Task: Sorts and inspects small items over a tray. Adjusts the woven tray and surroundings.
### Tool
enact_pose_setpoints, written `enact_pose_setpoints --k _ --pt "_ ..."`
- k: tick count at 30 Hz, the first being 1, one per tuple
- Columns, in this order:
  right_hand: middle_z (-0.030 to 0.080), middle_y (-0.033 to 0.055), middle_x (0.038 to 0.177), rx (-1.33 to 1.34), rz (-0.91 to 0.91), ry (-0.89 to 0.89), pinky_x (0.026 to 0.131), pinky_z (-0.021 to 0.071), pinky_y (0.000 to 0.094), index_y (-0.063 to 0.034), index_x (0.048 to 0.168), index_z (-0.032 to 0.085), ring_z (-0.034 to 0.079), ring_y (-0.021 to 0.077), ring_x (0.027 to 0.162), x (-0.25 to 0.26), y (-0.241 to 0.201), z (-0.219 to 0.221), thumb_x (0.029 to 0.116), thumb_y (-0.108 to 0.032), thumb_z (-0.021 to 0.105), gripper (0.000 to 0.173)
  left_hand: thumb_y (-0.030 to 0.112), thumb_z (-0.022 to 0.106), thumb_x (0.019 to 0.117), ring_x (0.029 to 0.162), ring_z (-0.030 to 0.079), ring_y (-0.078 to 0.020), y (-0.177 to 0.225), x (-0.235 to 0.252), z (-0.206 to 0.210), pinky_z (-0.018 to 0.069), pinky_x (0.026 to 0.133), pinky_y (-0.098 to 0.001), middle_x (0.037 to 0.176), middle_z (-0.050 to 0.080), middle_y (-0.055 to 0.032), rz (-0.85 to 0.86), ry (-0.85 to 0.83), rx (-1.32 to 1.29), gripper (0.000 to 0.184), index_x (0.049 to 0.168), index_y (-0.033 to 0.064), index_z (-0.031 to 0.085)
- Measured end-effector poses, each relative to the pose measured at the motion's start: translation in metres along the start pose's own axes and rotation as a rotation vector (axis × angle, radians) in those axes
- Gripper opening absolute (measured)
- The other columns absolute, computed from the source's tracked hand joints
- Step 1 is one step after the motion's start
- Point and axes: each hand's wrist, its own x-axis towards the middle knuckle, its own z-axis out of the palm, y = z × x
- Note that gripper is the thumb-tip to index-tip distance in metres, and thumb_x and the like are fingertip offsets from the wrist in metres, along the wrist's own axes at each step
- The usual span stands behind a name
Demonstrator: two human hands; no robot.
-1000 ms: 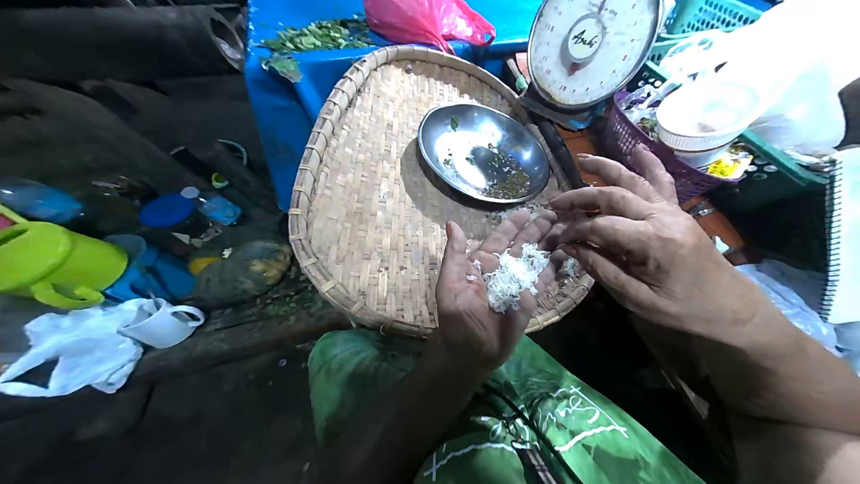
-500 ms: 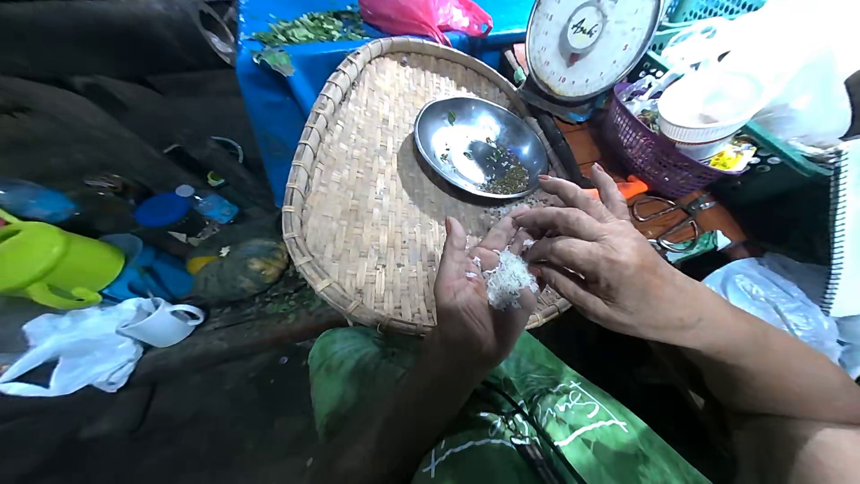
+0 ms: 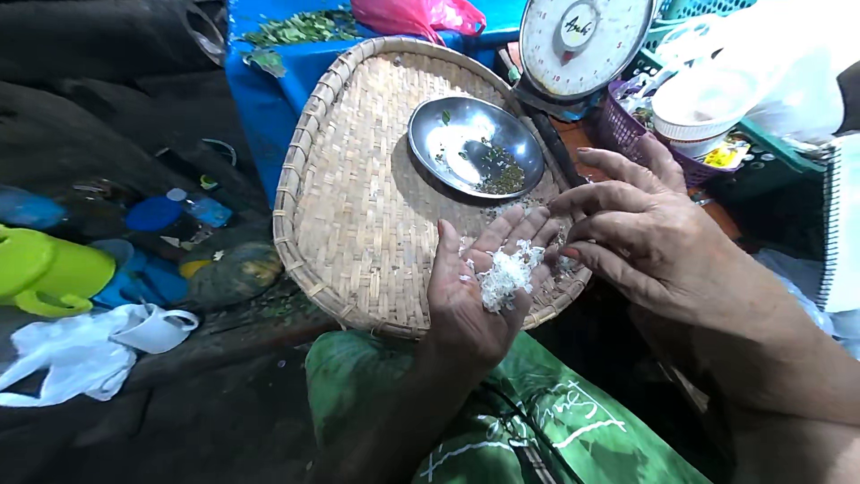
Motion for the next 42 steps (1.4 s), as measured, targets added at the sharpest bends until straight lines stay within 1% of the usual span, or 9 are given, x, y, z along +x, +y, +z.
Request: enact_pose_setpoints --k 4,9,12,16,18,22,30,38,42 --pt "0.070 0.0098 0.125 0.069 -0.024 0.082 0.117 0.0117 0.0751 -0.0109 0.101 0.077 0.044 0.0398 0.143 0.004 -0.006 0.014 0.1001 -0.024 0.057 0.024 0.070 0.007 0.0985 0.130 0.055 -0.0231 0.000 -0.001 -0.002 0.0453 0.108 -0.0405 0.140 0.057 -0.0118 0.006 -0.050 0.035 0.089 0.145 0.0056 0.047" --pt "0.069 0.0090 0.129 0.092 -0.055 0.030 0.116 0.0121 0.0768 -0.0117 0.105 0.077 0.043 0.0395 0.144 0.006 -0.009 0.037 0.1003 -0.024 0.057 0.024 0.068 0.009 0.0994 0.119 0.060 -0.0189 -0.001 -0.002 -0.004 0.0512 0.098 -0.0345 0.133 0.060 -0.0110 0.023 -0.050 0.069 0.085 0.143 0.0077 0.050" --pt "0.069 0.0087 0.128 0.108 -0.056 0.032 0.117 0.0132 0.0760 -0.0108 0.100 0.077 0.044 0.0387 0.143 0.007 -0.009 0.042 0.0988 -0.020 0.057 0.022 0.067 0.009 0.1002 0.117 0.061 -0.0180 -0.001 -0.002 -0.005 0.0518 0.096 -0.0343 0.130 0.061 -0.0100 0.035 -0.046 0.076 0.084 0.140 0.0083 0.053" --pt "0.072 0.0093 0.122 0.126 -0.070 0.079 0.117 0.0141 0.0747 -0.0087 0.092 0.075 0.047 0.0382 0.142 0.007 -0.006 0.036 0.0986 -0.016 0.056 0.022 0.068 0.008 0.0996 0.121 0.059 -0.0197 0.000 -0.001 -0.002 0.0498 0.101 -0.0362 0.134 0.059 -0.0110 0.022 -0.049 0.031 0.085 0.141 0.0064 0.050" --pt "0.071 0.0096 0.124 0.108 -0.052 0.072 0.119 0.0138 0.0730 -0.0083 0.094 0.075 0.046 0.0377 0.142 0.007 -0.004 0.026 0.0993 -0.017 0.056 0.022 0.068 0.007 0.0992 0.127 0.057 -0.0227 0.000 -0.001 -0.001 0.0468 0.106 -0.0403 0.138 0.058 -0.0128 0.012 -0.037 0.031 0.087 0.144 0.0048 0.047" --pt "0.071 0.0077 0.124 0.001 -0.013 -0.009 0.117 0.0112 0.0750 -0.0131 0.096 0.077 0.044 0.0393 0.143 0.001 0.000 0.003 0.1021 -0.030 0.052 0.031 0.072 0.004 0.0974 0.138 0.050 -0.0277 0.001 -0.001 0.001 0.0422 0.113 -0.0450 0.147 0.053 -0.0154 -0.007 0.011 -0.009 0.093 0.147 0.0047 0.045" --pt "0.071 0.0090 0.124 -0.002 -0.020 0.029 0.116 0.0110 0.0770 -0.0132 0.101 0.078 0.045 0.0407 0.142 0.001 -0.002 0.008 0.0998 -0.025 0.055 0.026 0.071 0.007 0.0986 0.136 0.052 -0.0281 0.001 -0.001 0.002 0.0428 0.112 -0.0467 0.144 0.055 -0.0153 0.000 0.026 -0.035 0.091 0.145 0.0040 0.048" --pt "0.072 0.0092 0.122 0.121 -0.064 0.075 0.116 0.0143 0.0764 -0.0104 0.094 0.077 0.047 0.0394 0.141 0.007 -0.008 0.043 0.0979 -0.020 0.060 0.020 0.069 0.009 0.0996 0.115 0.063 -0.0189 0.000 -0.002 -0.003 0.0537 0.094 -0.0342 0.126 0.064 -0.0112 0.029 0.012 0.005 0.086 0.137 0.0066 0.055" --pt "0.066 0.0128 0.134 0.211 -0.114 0.140 0.118 0.0147 0.0752 -0.0099 0.105 0.078 0.041 0.0410 0.145 0.009 -0.011 0.046 0.1024 -0.022 0.057 0.025 0.069 0.018 0.1002 0.107 0.067 -0.0159 0.001 -0.003 -0.003 0.0560 0.088 -0.0317 0.120 0.068 -0.0081 0.031 -0.018 0.001 0.079 0.129 0.0088 0.062"
